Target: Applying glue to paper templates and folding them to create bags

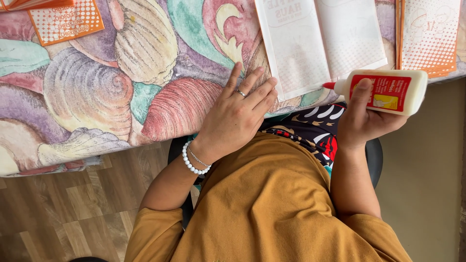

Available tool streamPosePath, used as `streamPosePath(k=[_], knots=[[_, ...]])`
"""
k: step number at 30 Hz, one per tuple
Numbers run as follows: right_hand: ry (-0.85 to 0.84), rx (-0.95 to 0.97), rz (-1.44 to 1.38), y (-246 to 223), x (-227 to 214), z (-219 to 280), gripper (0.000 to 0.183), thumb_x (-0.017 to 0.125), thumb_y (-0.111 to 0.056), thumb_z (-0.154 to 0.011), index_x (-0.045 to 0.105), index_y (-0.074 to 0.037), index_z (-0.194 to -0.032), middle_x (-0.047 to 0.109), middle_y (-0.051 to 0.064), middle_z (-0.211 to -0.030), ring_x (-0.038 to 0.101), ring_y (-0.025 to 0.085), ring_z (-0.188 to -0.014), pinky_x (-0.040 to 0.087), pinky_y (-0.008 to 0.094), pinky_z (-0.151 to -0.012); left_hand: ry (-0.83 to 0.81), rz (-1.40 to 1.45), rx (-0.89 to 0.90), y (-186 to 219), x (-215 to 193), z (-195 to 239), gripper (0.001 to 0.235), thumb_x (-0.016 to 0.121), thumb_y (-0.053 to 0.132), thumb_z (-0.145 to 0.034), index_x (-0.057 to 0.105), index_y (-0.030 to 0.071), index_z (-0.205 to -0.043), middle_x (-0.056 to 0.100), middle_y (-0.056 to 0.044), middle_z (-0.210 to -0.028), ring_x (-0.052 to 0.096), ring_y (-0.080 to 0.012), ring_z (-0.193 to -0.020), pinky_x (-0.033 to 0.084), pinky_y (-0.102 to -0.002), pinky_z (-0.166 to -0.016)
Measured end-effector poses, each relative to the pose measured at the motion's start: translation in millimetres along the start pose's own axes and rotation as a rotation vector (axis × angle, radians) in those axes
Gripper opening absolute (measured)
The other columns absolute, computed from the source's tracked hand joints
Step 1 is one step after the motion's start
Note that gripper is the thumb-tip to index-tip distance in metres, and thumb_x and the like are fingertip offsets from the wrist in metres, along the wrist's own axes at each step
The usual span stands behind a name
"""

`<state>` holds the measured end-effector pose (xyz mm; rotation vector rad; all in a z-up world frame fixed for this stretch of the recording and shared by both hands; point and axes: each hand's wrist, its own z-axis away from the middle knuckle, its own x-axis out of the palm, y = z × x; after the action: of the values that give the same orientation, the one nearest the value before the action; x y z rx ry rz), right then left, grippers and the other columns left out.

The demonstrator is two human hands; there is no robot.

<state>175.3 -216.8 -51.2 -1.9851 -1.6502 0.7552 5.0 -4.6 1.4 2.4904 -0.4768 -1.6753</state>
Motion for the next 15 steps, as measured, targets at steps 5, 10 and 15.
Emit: streamPosePath(k=[5, 10, 15], knots=[[0.073, 0.002, -0.039, 11.4, -7.6, -4.1, 0.030, 0.079, 0.003, -0.099, 0.053, 0.006, -0.114, 0.064, 0.023, -0.097, 0.065, 0.031, -0.084, 0.061, 0.045, -0.071, -0.020, 0.029, 0.006, 2.2, -3.2, -7.3, 0.032, 0.056, 0.007, -0.102, 0.063, -0.001, -0.132, 0.062, -0.016, -0.137, 0.049, -0.0374, -0.139, 0.027, -0.056, -0.125], [0.263, 0.272, -0.232, 20.9, -43.0, -8.9, 0.043, 0.077, 0.002, -0.109, 0.052, -0.002, -0.144, 0.064, 0.032, -0.095, 0.053, 0.029, -0.056, 0.048, 0.042, -0.041, -0.014, 0.043, 0.026, -1.7, -2.2, -16.1, 0.059, 0.058, 0.002, -0.109, 0.028, 0.009, -0.160, 0.056, -0.013, -0.134, 0.055, -0.0344, -0.138, 0.034, -0.062, -0.128], [0.388, 0.363, -0.416, 29.2, -76.5, -26.8, 0.027, 0.077, -0.009, -0.100, 0.054, -0.003, -0.113, 0.057, 0.017, -0.095, 0.052, 0.022, -0.072, 0.047, 0.041, -0.053, 0.148, -0.085, 0.100, -25.2, -12.9, -70.7, 0.027, 0.071, -0.001, -0.095, 0.069, 0.004, -0.121, 0.062, -0.013, -0.113, 0.064, -0.0273, -0.099, 0.062, -0.036, -0.090]])
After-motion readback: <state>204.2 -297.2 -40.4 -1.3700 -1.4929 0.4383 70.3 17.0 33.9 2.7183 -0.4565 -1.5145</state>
